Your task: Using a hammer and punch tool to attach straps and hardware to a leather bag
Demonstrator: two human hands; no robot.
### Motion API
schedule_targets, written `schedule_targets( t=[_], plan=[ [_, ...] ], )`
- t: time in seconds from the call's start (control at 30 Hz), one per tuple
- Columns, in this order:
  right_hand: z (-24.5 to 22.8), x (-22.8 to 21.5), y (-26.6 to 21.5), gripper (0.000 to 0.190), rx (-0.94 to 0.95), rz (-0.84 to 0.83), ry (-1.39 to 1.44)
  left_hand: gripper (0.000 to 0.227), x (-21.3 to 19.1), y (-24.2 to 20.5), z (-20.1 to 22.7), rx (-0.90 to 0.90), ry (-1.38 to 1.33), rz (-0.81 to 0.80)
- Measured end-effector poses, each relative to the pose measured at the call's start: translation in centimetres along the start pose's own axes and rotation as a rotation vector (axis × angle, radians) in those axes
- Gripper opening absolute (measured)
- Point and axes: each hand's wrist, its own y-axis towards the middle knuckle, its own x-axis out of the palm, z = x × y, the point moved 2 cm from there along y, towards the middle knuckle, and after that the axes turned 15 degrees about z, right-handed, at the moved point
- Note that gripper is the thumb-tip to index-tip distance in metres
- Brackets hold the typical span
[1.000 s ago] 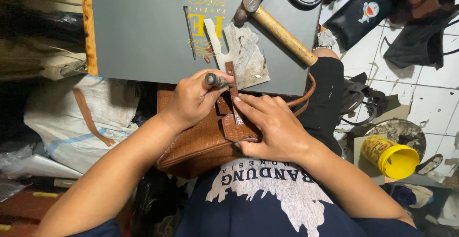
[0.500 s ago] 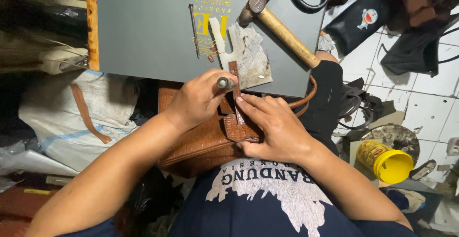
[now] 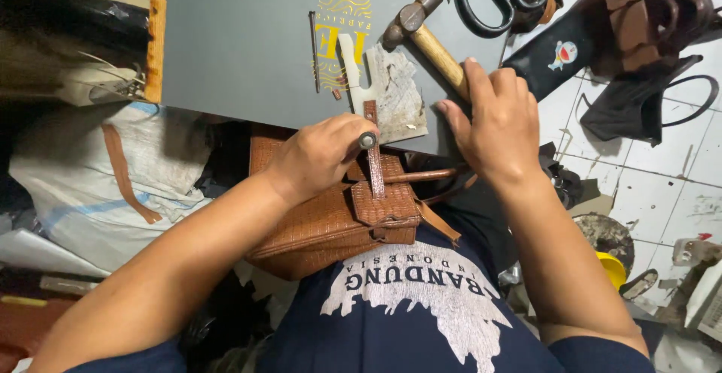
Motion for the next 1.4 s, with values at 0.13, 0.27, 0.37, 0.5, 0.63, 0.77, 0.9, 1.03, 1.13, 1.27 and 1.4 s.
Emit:
schedule_targets(
  t=[0.13,0.27,0.37,0.5,0.63,0.77,0.9,1.03,1.13,1.27,1.4],
  plan=[
    [0.6,1.5,0.2,0.036,-0.035,0.042,-0.040,0.011,0.0,-0.2,0.0,0.025,0.057,-0.018],
    [-0.7,-2.0,1.2,0.021,0.277,-0.022,0.399,0.014,-0.5,0.3,0.5,0.015,0.056,-0.076],
    [0.2,-3.4,-2.4,0.022,0.563,0.051,0.697,0.014,-0.5,0.2,0.6,0.005,0.065,-0.054],
    [-2.9,-8.9,-2.3,0.020,0.427,0.060,0.643,0.011,-1.0,0.7,1.4,0.058,0.126,-0.015],
    [-4.0,-11.2,-3.8,0.039,0.183,0.187,0.672,0.013,-1.0,0.7,1.7,0.006,0.111,-0.068],
    [-6.7,-11.9,-0.8,0.045,-0.001,0.069,0.600,0.010,0.2,-0.6,-0.2,0.037,0.105,-0.021],
    [-7.4,-12.7,0.3,0.041,0.030,0.029,0.547,0.009,1.1,-1.5,-1.2,0.011,0.119,0.014],
    [-5.1,-14.3,-3.0,0.042,0.036,0.169,0.558,0.021,1.1,-1.4,-0.8,0.006,0.098,-0.002],
    [-2.2,-11.5,-8.2,0.022,0.012,0.444,0.499,0.026,0.4,-1.0,0.0,-0.019,0.006,0.018],
    [-6.8,-12.6,-1.3,0.050,-0.180,-0.029,0.445,0.027,0.1,-0.9,0.1,-0.027,-0.051,-0.013],
    [-7.4,-13.7,-0.3,0.045,-0.130,-0.067,0.487,0.020,0.2,-1.0,0.1,-0.007,-0.026,0.003]
  ],
)
